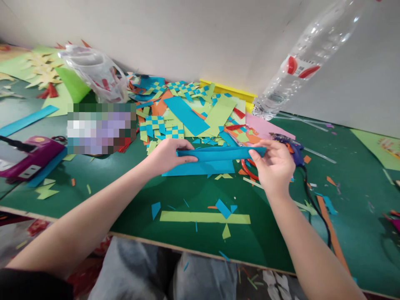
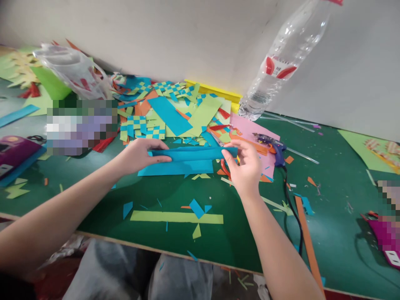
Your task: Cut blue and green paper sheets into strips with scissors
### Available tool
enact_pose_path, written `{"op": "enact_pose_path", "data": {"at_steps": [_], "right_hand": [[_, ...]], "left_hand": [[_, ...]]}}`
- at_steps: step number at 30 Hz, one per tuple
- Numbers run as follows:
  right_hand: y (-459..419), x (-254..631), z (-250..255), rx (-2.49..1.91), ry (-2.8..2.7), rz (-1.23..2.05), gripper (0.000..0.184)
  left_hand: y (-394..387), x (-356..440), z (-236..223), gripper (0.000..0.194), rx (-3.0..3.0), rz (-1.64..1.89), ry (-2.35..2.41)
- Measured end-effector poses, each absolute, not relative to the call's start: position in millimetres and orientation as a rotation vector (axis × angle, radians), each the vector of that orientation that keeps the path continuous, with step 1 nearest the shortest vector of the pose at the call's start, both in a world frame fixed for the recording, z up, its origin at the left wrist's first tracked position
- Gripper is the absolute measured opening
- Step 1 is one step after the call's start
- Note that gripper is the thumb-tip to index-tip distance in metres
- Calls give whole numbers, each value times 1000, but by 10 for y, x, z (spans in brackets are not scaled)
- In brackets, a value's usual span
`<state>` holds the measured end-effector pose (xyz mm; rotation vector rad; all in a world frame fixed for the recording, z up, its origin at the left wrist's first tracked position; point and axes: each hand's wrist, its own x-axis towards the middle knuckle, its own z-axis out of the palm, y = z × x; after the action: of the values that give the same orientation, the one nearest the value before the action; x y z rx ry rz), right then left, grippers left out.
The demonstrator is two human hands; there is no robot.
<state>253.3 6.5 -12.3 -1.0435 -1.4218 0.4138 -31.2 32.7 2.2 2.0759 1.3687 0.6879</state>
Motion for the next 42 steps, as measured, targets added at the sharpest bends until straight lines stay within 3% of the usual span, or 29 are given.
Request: {"op": "enact_pose_path", "data": {"at_steps": [9, 16, 20, 27, 33, 42], "right_hand": [[117, 2471, -214, -914, -1187, 974, 56], [-67, 1957, -157, -1028, -1081, 1442, 51], [-109, 1671, -121, -1040, -951, 1569, 30], [-74, 1499, -123, -905, -858, 1454, 15], [-69, 1575, -278, -948, -865, 1314, 17], [-62, 1689, -282, -996, -852, 1291, 21]], "left_hand": [[295, -218, 50, 27, 1879, 797, 1279], [226, -146, 70, 29, 1806, 914, 1260], [209, -139, 64, 29, 1809, 902, 1199], [220, -162, 19, 34, 1752, 862, 1163], [227, -156, -57, 41, 1549, 771, 1116], [191, -106, -2, 36, 1482, 685, 1155]]}}
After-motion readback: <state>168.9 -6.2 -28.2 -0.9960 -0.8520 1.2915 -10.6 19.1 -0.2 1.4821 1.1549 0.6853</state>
